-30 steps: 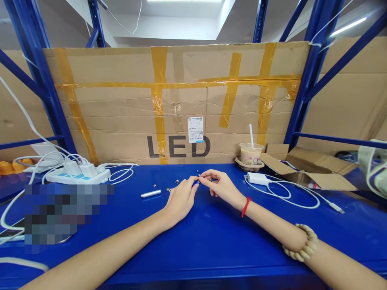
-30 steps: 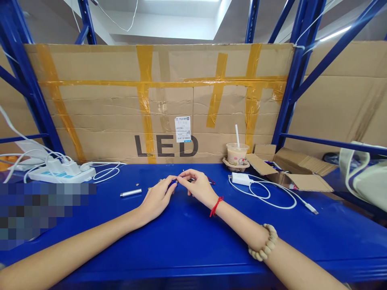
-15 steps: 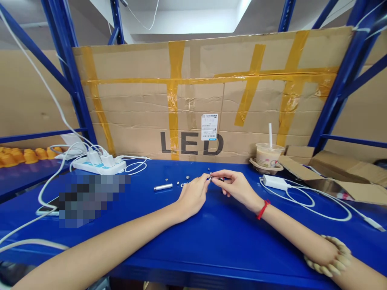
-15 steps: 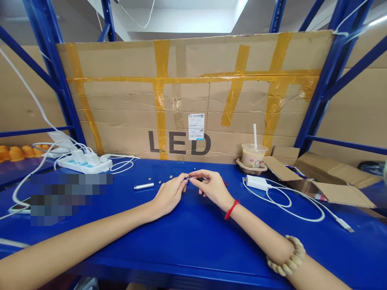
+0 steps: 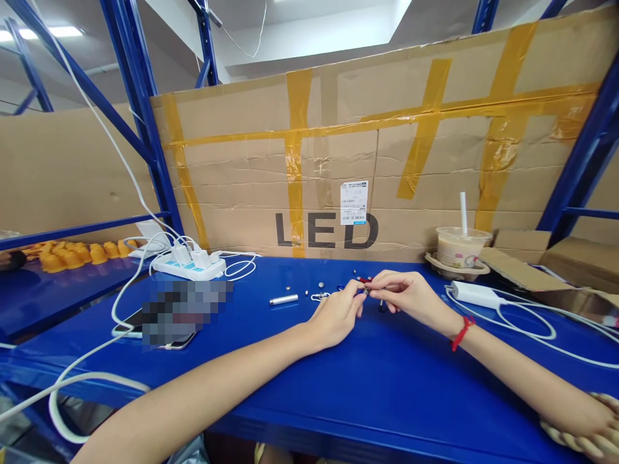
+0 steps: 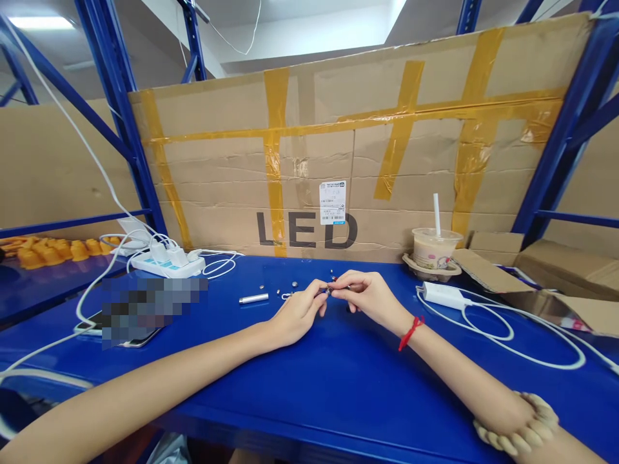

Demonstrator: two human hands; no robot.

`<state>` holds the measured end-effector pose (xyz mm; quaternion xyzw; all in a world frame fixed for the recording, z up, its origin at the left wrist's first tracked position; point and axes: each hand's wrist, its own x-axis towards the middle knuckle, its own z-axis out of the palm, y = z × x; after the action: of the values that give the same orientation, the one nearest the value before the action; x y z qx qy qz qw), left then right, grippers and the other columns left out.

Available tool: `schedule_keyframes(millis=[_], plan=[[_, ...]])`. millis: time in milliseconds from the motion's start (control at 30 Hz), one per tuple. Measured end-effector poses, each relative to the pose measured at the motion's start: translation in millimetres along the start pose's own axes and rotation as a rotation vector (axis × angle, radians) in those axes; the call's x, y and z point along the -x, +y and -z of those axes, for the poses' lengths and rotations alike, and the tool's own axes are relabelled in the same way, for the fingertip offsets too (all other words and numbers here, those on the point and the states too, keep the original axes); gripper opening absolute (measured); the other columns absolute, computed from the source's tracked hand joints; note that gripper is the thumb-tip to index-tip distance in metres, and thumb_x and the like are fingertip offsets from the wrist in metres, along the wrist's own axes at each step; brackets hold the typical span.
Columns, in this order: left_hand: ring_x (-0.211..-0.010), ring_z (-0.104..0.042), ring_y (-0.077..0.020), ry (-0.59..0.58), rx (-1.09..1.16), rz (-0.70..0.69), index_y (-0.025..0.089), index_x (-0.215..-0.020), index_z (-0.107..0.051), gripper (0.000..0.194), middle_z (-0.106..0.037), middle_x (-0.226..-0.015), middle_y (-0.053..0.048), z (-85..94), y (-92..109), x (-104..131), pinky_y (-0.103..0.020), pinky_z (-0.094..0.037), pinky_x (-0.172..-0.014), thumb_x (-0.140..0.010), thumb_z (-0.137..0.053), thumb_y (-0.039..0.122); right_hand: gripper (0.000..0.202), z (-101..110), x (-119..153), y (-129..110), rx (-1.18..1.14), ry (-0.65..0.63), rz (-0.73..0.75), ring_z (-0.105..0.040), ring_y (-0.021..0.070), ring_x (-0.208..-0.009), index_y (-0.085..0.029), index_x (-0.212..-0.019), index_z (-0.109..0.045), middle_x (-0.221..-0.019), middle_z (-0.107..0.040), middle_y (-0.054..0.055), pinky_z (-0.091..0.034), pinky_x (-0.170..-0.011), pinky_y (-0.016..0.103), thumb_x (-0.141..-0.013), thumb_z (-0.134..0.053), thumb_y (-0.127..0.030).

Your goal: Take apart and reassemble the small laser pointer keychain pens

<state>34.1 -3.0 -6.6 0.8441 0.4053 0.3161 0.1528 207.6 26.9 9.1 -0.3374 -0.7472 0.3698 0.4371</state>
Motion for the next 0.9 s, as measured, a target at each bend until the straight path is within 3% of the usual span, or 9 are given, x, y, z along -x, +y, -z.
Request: schedule_keyframes(millis=[233,533,767,900], plan=[[-0.063,-0.05,-0.0105,-0.023,0.083,-0.032,0.021,-0.093,-0.037,0.015,-0.052,-0.069,0.004,-1.5,-1.4,1.0,-0.024,-0.039,-0.068,-0.09,-0.025,0.029,0.027,8.0,-0.9,-3.4,0.022,-0.084,0.077,-0.045,0.0041,-0.04,-0.016,-0.068,-0.071,-0.075,-0.06,0.004,-0.041,-0.035,0.021,-0.057,-0.072,-0.041],[-0.06,-0.048,-0.0103,-0.027,0.082,-0.056,0.021,-0.087,-0.034,0.012,-0.05,-0.067,0.004,-0.3,0.3,1.2,-0.023,-0.038,-0.065,-0.09,-0.024,0.028,0.024,7.4,-1.0,-2.9,0.007,-0.086,0.072,-0.045,0.0035,-0.039,-0.015,-0.065,-0.069,-0.074,-0.061,0.004,-0.037,-0.032,0.018,-0.059,-0.071,-0.038],[-0.061,-0.049,-0.0111,-0.049,0.046,-0.071,0.021,-0.086,-0.033,0.011,-0.051,-0.069,0.003,-0.5,-0.2,0.9,-0.024,-0.038,-0.064,-0.089,-0.024,0.027,0.027,8.5,-0.3,-7.1,-0.006,-0.098,-0.011,-0.044,0.0041,-0.039,-0.012,-0.063,-0.067,-0.066,-0.064,0.003,-0.034,-0.029,0.016,-0.054,-0.074,-0.037],[-0.062,-0.051,-0.0114,-0.042,0.037,-0.058,0.022,-0.087,-0.033,0.012,-0.052,-0.069,0.003,-0.7,0.1,0.0,-0.024,-0.039,-0.065,-0.089,-0.023,0.028,0.026,9.0,-0.2,-5.3,-0.009,-0.089,0.035,-0.045,0.004,-0.04,-0.013,-0.065,-0.067,-0.068,-0.062,0.002,-0.035,-0.03,0.016,-0.056,-0.073,-0.036]])
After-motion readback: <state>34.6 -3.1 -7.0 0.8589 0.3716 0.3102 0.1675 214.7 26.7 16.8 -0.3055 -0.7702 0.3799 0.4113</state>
